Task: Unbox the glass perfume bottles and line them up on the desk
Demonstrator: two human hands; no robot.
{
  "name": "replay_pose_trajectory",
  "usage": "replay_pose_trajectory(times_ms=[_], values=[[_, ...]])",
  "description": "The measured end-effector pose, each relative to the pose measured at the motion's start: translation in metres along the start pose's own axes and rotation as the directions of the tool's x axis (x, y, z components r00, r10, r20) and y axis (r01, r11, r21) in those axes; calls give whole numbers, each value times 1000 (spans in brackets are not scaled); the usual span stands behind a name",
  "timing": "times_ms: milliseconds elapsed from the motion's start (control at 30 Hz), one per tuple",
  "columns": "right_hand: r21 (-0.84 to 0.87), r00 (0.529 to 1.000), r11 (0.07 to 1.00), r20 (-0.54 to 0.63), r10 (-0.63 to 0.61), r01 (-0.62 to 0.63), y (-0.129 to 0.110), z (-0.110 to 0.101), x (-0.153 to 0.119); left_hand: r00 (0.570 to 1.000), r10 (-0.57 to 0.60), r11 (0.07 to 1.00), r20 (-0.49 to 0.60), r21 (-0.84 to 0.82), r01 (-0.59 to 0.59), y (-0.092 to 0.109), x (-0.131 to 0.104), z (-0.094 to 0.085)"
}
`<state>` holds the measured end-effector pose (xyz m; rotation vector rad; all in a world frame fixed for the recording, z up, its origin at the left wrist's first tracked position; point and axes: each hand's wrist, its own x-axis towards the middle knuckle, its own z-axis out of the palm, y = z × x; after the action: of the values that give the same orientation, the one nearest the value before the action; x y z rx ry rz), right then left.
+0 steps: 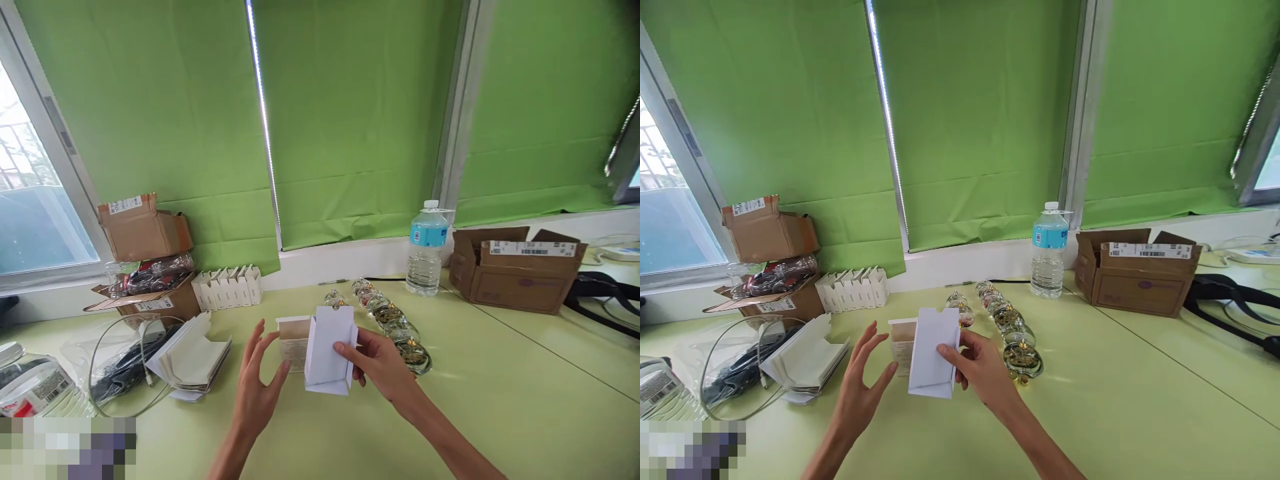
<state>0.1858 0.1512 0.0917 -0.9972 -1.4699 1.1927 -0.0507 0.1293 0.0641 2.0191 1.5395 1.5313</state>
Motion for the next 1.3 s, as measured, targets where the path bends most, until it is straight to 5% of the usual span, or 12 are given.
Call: replay_pose_trajectory(times_ms=[200, 633, 867, 1100, 1300], values=[[31, 999, 1000, -42, 0, 1, -4, 1, 0, 981, -54, 994, 189, -88, 72, -13, 13, 6], [188, 983, 972, -141, -118, 143, -12, 9, -5, 972, 14, 993, 236, -117, 14, 12, -7, 11], [172, 987, 978, -127, -96, 117, -8, 13, -2, 984, -110, 979, 141, -155, 131, 21, -12, 33], [-147, 977, 975, -113, -183, 166, -12, 4, -5, 969, -82, 961, 235, -238, 139, 16, -17, 29], [-536, 940, 808, -72, -333, 245, -13, -3, -7, 969, -37, 926, 243, -357, 125, 13, -18, 25]])
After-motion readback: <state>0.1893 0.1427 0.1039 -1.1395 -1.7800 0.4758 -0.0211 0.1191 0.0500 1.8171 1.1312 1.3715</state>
